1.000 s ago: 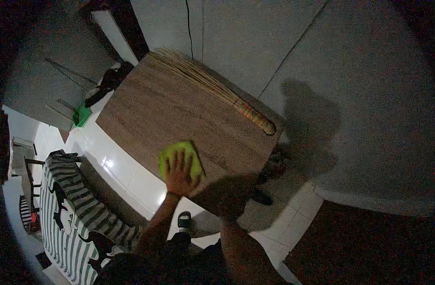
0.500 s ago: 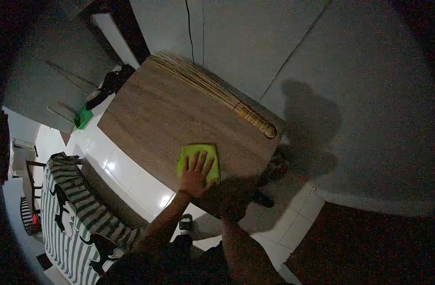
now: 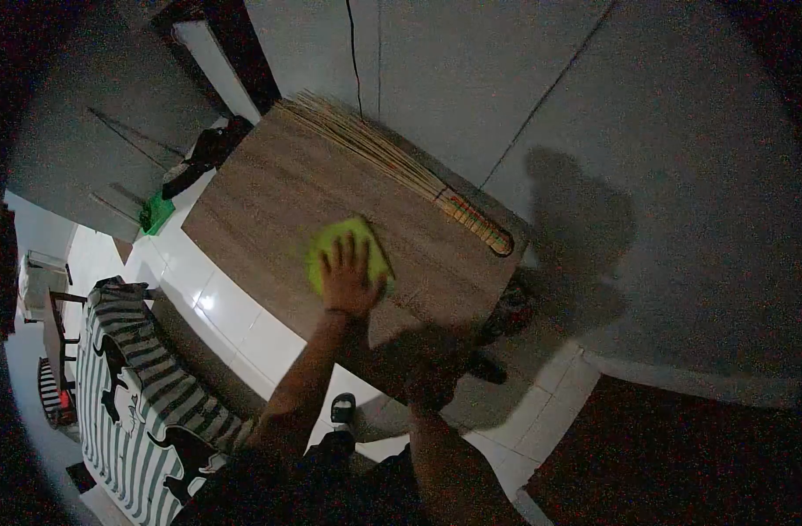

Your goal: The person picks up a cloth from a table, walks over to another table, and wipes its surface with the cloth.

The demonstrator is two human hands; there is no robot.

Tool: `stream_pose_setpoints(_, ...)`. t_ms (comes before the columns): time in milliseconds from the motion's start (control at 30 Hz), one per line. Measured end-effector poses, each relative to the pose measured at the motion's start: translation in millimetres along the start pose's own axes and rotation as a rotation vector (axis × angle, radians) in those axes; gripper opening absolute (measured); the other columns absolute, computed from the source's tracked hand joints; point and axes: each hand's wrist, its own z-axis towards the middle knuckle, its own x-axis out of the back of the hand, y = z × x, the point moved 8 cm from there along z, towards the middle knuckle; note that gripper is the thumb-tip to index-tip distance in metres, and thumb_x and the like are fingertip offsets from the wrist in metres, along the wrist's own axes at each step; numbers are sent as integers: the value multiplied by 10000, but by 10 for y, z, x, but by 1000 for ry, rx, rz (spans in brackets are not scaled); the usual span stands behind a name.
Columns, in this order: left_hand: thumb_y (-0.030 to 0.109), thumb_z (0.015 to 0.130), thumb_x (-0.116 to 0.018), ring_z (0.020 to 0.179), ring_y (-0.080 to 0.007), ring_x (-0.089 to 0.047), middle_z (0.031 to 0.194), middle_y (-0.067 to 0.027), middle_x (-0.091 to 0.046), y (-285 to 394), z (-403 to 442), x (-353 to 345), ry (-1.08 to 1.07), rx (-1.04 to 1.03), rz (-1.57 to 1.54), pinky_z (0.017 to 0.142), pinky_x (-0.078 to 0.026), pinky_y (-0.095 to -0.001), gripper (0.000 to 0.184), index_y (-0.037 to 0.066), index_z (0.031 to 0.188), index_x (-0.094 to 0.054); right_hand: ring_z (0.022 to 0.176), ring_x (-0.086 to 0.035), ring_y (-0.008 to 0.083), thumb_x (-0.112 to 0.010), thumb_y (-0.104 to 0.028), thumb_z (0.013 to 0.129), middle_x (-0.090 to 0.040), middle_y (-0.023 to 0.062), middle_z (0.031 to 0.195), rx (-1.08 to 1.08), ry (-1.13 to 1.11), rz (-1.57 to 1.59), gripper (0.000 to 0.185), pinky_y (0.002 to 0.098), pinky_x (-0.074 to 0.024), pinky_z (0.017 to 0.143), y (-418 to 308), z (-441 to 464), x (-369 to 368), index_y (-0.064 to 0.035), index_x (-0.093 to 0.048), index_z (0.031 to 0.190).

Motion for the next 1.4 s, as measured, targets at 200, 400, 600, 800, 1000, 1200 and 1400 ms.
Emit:
stream_pose_setpoints(200,713,1015,-547,1686,-449,-207,1829,-185,-253,500,-946,-170,28,-281,-165,1338,-65,-714,922,212,1759,-333,1603,-369,467,-493,-552,1117,-296,311,1755,216,73,39,841,553,-355,1297,-289,-163,323,-16,-276,1728)
stream_pose_setpoints(400,706,1026,-483,1695,-442,-181,1835,-189,-240,-267,-835,131,-11,-91,-86,1337,-73,-706,901,191,1754,-350,1489,-513,501,-486,-544,1123,-377,327,1709,-66,89,299,824,537,-415,1258,120,6,39,6,-287,1704)
stream_pose_setpoints(600,652,1015,-545,1667,-487,-228,1826,-208,-246,-378,-182,133,151,128,-52,1329,-77,-727,912,153,1751,-341,1392,-596,494,-482,-549,1123,-554,309,1539,-106,8,120,759,564,-472,1187,-178,-182,360,-11,-326,1636)
stream_pose_setpoints(800,719,1031,-486,1684,-452,-215,1828,-191,-256,284,-684,34,60,-177,-142,1330,-90,-717,923,172,1759,-335,1438,-578,440,-482,-554,1126,-465,279,1631,-95,228,362,758,564,-457,1211,-15,-74,226,-25,-334,1649)
stream_pose_setpoints(1000,681,1021,-546,1678,-452,-228,1807,-206,-290,-85,-1071,180,21,-107,-158,1329,-105,-718,868,184,1720,-411,1517,-497,447,-575,-549,1088,-438,285,1667,194,387,-3,914,527,-437,1248,174,219,-127,-33,-196,1741)
stream_pose_setpoints(1200,662,1008,-547,1674,-465,-223,1807,-219,-285,-159,-1003,281,62,13,-179,1328,-106,-715,895,166,1735,-386,1523,-500,435,-632,-584,1063,-395,279,1709,-14,77,318,971,546,-428,1256,-126,-219,333,-46,-192,1741)
stream_pose_setpoints(1400,685,998,-536,1676,-464,-220,1796,-216,-316,-173,-1033,248,97,10,-176,1331,-108,-706,905,179,1734,-391,1579,-426,417,-623,-508,1089,-395,284,1709,33,181,241,862,560,-400,1270,-357,-475,702,-53,-265,1728)
